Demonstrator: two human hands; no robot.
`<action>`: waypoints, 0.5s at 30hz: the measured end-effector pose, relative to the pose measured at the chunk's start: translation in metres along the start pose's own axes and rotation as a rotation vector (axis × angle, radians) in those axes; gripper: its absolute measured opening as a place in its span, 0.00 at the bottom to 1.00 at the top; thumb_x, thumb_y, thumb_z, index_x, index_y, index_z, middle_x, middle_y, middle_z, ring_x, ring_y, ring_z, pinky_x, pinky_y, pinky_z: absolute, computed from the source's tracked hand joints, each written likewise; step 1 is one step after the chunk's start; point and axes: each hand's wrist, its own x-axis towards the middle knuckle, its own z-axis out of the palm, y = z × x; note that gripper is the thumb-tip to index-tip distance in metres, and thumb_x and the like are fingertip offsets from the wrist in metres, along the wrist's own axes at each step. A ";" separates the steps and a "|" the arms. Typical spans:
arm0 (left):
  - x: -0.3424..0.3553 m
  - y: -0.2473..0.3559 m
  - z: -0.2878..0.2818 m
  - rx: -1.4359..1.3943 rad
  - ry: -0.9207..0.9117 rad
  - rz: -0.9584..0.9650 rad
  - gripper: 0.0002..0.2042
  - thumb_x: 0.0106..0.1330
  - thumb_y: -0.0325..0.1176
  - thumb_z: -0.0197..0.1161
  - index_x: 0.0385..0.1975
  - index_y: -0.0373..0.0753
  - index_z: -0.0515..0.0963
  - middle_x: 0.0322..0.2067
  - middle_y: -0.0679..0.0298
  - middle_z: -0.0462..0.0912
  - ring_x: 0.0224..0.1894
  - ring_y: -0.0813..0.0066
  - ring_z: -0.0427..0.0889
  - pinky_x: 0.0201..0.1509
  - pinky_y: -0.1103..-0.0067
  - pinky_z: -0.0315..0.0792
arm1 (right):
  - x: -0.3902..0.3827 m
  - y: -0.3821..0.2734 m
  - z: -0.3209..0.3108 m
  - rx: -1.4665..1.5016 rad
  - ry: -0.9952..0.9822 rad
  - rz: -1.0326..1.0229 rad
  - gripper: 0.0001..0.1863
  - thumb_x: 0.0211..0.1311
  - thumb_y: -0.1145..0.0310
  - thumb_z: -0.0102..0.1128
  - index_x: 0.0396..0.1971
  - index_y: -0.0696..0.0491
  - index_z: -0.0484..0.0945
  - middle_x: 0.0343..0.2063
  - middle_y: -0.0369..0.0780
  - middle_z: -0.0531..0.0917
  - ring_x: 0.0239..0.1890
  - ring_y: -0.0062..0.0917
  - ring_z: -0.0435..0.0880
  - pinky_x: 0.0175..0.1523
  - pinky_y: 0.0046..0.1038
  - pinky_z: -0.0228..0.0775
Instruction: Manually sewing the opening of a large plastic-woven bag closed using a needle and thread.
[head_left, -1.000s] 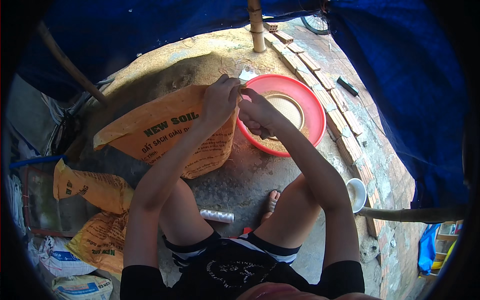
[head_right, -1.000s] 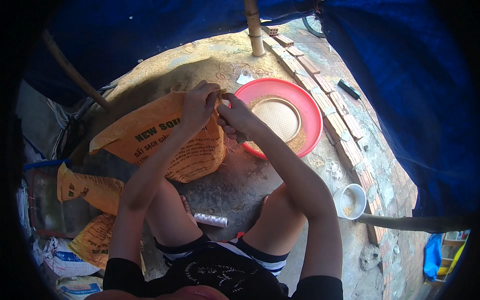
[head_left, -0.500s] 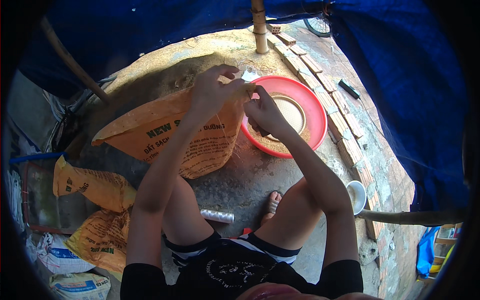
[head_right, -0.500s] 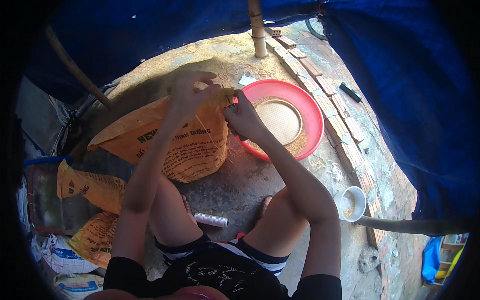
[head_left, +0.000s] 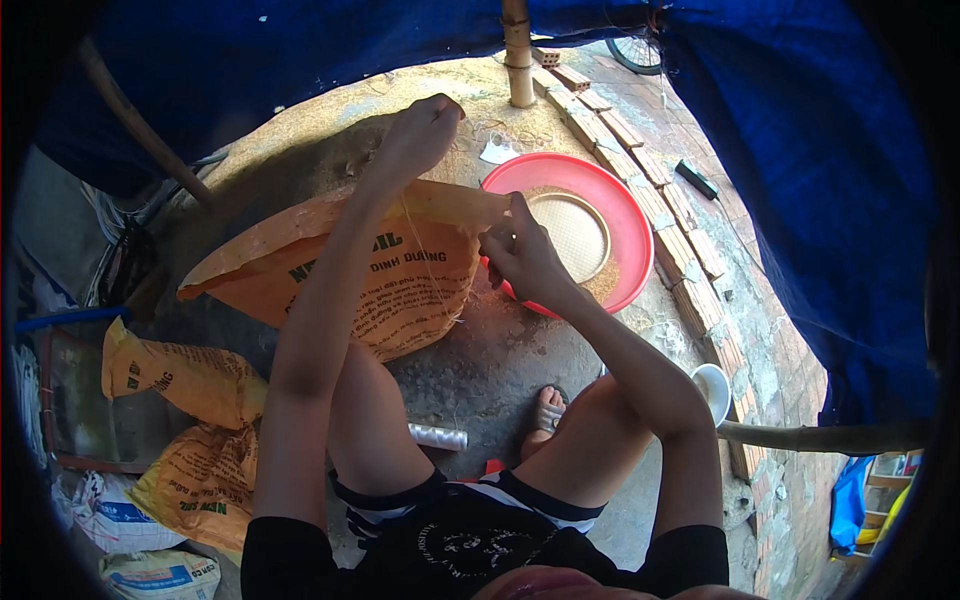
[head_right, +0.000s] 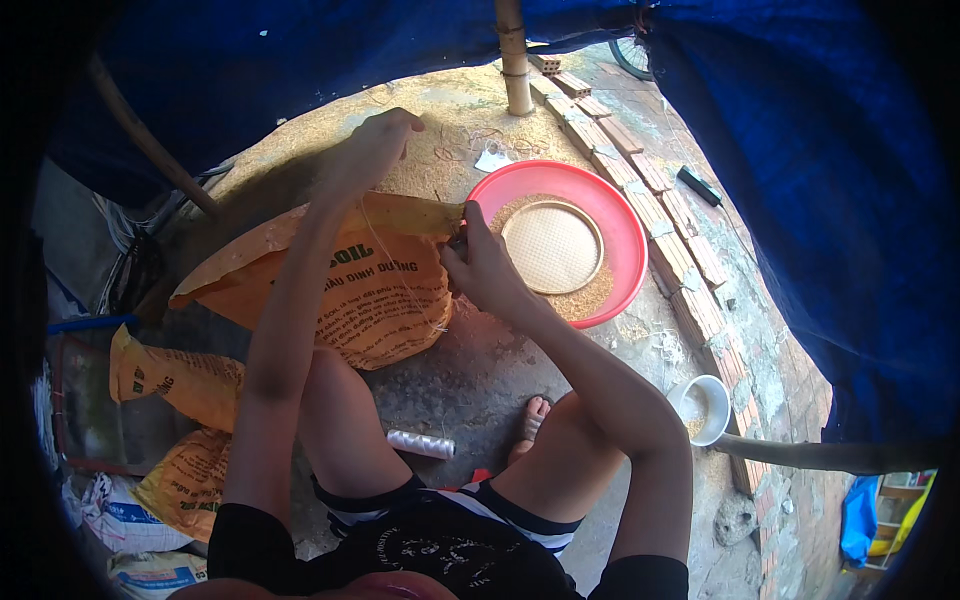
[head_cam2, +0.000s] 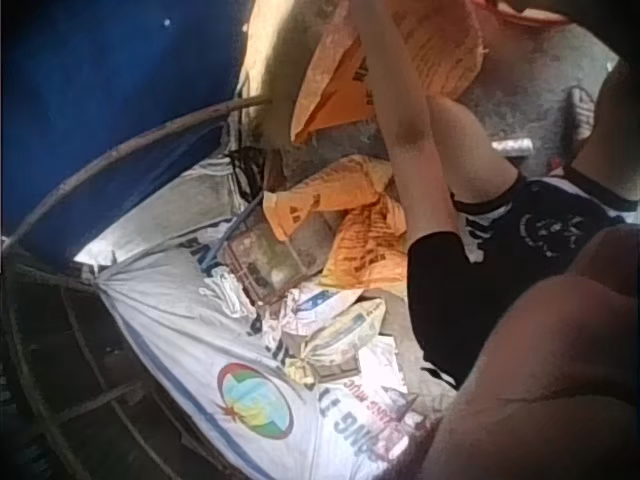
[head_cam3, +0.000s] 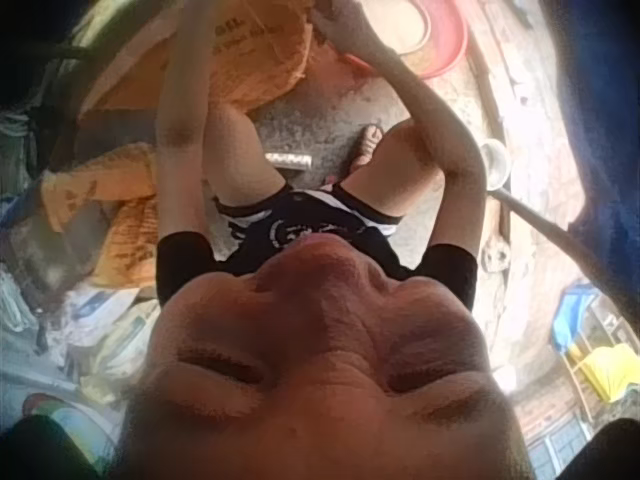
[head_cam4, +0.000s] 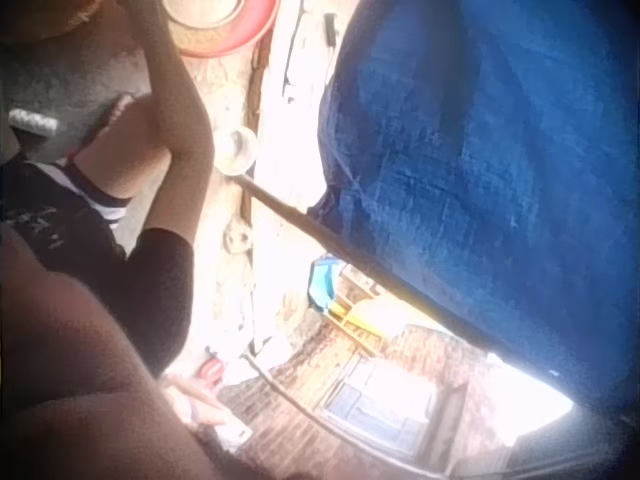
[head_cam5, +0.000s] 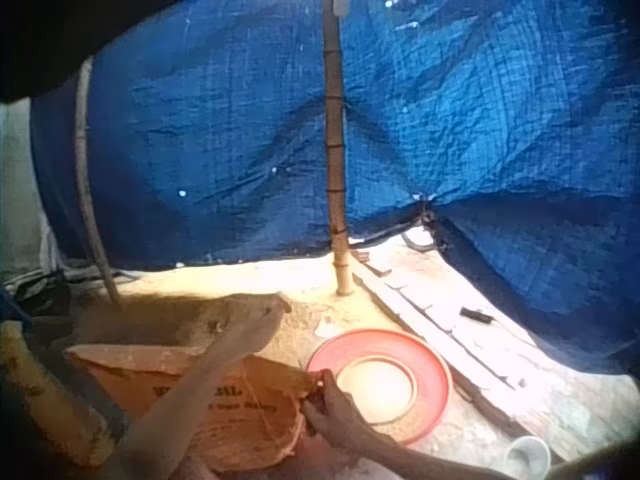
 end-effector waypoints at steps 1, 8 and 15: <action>0.006 -0.003 0.003 -0.004 -0.001 0.001 0.15 0.59 0.38 0.46 0.33 0.33 0.76 0.21 0.57 0.76 0.23 0.72 0.75 0.30 0.76 0.68 | 0.000 0.001 0.000 0.009 -0.034 0.003 0.16 0.57 0.74 0.47 0.41 0.60 0.53 0.21 0.45 0.75 0.17 0.26 0.77 0.20 0.25 0.70; 0.016 -0.006 0.009 -0.024 -0.100 0.051 0.12 0.56 0.29 0.51 0.39 0.35 0.72 0.20 0.62 0.74 0.22 0.76 0.73 0.29 0.77 0.67 | 0.003 0.002 -0.003 0.078 -0.058 0.043 0.15 0.59 0.73 0.46 0.40 0.59 0.53 0.21 0.44 0.75 0.15 0.24 0.77 0.18 0.23 0.70; -0.012 -0.004 0.011 0.148 0.033 0.330 0.14 0.61 0.29 0.48 0.46 0.45 0.70 0.26 0.66 0.76 0.26 0.78 0.75 0.31 0.80 0.68 | 0.004 0.002 -0.003 0.107 -0.035 0.002 0.14 0.60 0.72 0.45 0.41 0.58 0.53 0.21 0.44 0.75 0.16 0.24 0.77 0.17 0.23 0.70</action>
